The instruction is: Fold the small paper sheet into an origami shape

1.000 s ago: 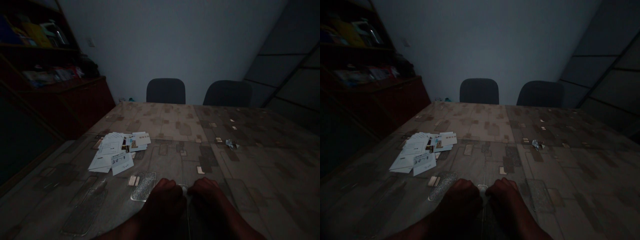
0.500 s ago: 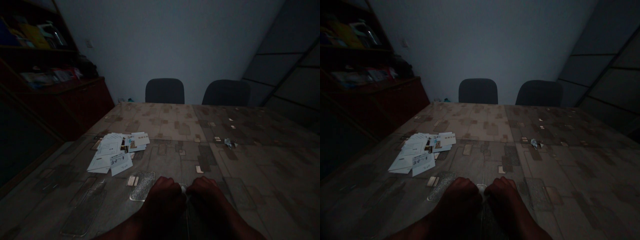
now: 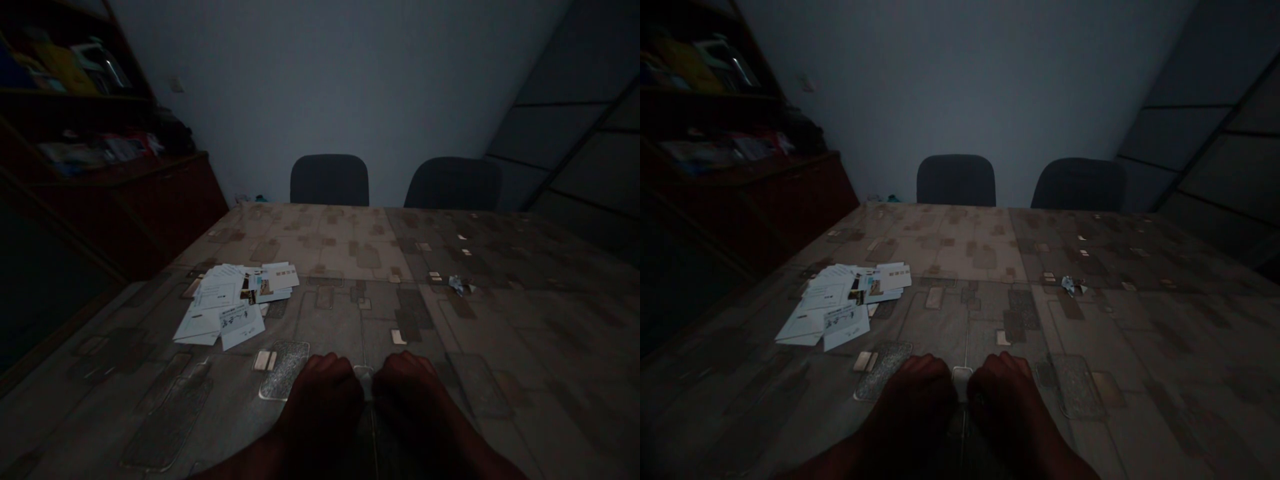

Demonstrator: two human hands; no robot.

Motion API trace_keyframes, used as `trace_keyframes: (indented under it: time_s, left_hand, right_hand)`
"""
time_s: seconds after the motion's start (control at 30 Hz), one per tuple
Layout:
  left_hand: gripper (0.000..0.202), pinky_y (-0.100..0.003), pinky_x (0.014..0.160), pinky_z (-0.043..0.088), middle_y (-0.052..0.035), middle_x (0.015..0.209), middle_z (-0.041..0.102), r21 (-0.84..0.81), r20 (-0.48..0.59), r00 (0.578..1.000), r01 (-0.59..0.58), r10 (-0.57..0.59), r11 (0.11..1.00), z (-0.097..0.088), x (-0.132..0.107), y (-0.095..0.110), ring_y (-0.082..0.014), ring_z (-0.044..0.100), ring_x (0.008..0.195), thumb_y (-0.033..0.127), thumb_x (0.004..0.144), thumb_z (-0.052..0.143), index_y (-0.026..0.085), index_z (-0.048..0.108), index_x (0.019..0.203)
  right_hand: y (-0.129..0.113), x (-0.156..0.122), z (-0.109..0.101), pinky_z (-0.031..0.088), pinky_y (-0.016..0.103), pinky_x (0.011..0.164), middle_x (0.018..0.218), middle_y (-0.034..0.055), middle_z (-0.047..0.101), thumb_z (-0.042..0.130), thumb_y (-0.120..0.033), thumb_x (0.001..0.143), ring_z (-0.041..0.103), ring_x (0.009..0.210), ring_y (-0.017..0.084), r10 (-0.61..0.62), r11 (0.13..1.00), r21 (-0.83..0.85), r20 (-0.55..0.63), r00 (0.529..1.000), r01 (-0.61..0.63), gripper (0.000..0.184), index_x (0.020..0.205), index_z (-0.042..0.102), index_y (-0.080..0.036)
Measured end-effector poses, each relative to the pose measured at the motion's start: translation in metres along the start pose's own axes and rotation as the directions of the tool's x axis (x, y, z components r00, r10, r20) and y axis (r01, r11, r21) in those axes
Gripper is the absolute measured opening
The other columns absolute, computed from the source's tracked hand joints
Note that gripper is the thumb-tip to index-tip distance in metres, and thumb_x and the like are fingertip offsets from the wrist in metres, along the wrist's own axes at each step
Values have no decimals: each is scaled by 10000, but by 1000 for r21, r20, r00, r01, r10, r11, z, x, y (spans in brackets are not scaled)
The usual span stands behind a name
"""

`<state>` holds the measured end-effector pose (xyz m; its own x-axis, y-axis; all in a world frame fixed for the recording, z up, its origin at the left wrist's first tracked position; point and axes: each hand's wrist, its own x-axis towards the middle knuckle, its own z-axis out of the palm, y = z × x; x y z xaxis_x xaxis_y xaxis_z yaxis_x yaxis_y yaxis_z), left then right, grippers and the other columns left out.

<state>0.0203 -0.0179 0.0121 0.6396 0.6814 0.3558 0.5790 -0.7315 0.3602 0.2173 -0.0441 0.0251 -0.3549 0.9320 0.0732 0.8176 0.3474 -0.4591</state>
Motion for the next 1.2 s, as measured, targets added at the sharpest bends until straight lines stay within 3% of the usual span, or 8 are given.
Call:
trace_keyframes:
  time_s: [0.23,0.57,0.73,0.93,1.2]
  left_hand:
    - [129,-294,633,288,6,730,569,-7,55,998,30,-29,1000,-1,-1,0,-166,487,691,171,771,680,179,572,701]
    - [107,-297,656,309,3,755,585,-25,79,995,65,-63,998,0,-2,1,-165,499,706,132,786,635,170,568,712]
    - [99,-298,648,305,-2,757,582,-32,98,989,112,-108,993,-3,0,6,-168,500,710,118,773,626,169,564,714]
    - [100,-293,636,306,4,737,555,-39,105,978,187,-182,982,-6,3,9,-159,486,686,105,741,608,169,543,699]
    - [98,-296,634,310,1,745,557,-1,75,975,211,-210,978,-3,3,9,-164,488,686,78,729,558,174,539,723]
  right_hand:
    - [5,-1,7,312,312,662,725,21,580,555,-89,739,506,689,187,-10,998,-57,-24,1000,9,132,748,627,-200]
    - [6,-2,10,280,295,629,685,10,542,521,-74,755,475,637,168,-44,995,-89,-62,997,38,147,697,594,-188]
    - [11,-4,11,291,296,642,717,10,552,538,-89,752,490,668,178,-51,999,-10,-50,997,51,106,732,581,-184]
    - [0,-4,6,309,320,690,721,11,563,529,-95,780,505,704,189,17,996,83,-110,994,-8,114,720,579,-178]
    - [-3,-2,9,292,304,664,711,3,544,537,-101,770,479,680,175,2,1000,29,-140,990,2,99,710,549,-179]
